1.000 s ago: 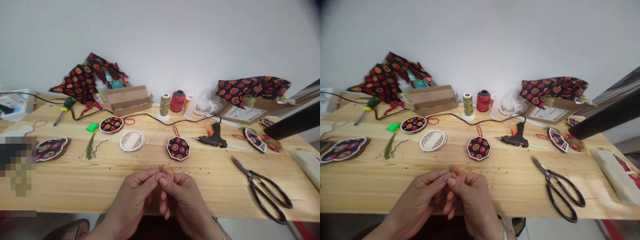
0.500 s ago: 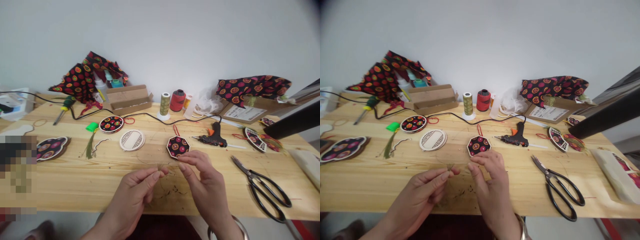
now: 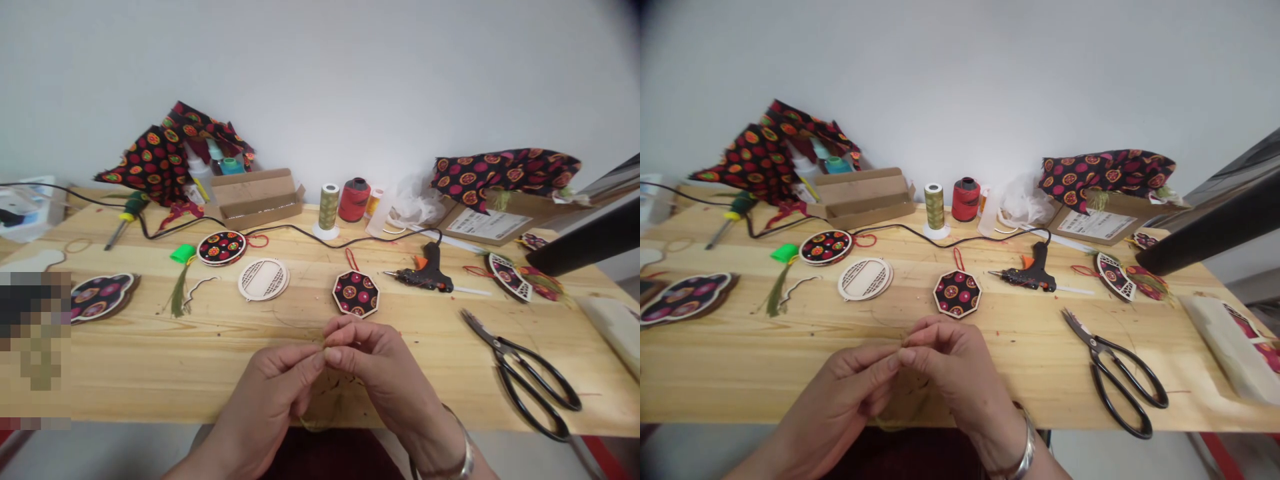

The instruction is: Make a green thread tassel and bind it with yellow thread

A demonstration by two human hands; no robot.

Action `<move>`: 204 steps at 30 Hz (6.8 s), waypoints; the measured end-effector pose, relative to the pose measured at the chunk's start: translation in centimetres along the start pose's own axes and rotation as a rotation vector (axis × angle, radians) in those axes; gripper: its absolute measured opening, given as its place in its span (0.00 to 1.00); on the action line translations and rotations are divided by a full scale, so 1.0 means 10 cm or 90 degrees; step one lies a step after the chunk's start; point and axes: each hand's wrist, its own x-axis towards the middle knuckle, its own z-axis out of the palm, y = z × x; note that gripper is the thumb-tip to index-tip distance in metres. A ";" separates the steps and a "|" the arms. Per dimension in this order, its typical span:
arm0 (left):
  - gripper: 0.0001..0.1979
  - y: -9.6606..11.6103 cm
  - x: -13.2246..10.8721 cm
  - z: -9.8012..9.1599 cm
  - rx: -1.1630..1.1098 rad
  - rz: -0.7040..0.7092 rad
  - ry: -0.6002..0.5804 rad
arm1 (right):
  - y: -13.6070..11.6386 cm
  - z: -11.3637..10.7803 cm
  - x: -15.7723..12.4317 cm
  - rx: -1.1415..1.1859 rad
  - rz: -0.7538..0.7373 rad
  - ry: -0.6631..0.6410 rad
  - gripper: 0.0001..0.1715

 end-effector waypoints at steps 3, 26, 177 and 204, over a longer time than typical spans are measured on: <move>0.15 -0.01 0.00 0.00 -0.003 -0.003 0.006 | 0.00 0.01 0.00 0.003 0.005 0.008 0.07; 0.11 -0.01 0.00 0.00 -0.024 -0.014 0.015 | 0.02 -0.05 -0.01 0.069 0.015 -0.039 0.10; 0.05 0.14 -0.01 -0.03 -0.335 -0.228 -0.040 | 0.01 -0.30 -0.34 -0.603 -0.390 -0.476 0.10; 0.09 0.19 -0.06 -0.02 -0.087 -0.109 0.047 | -0.35 -0.56 -0.26 -0.795 -0.268 0.032 0.15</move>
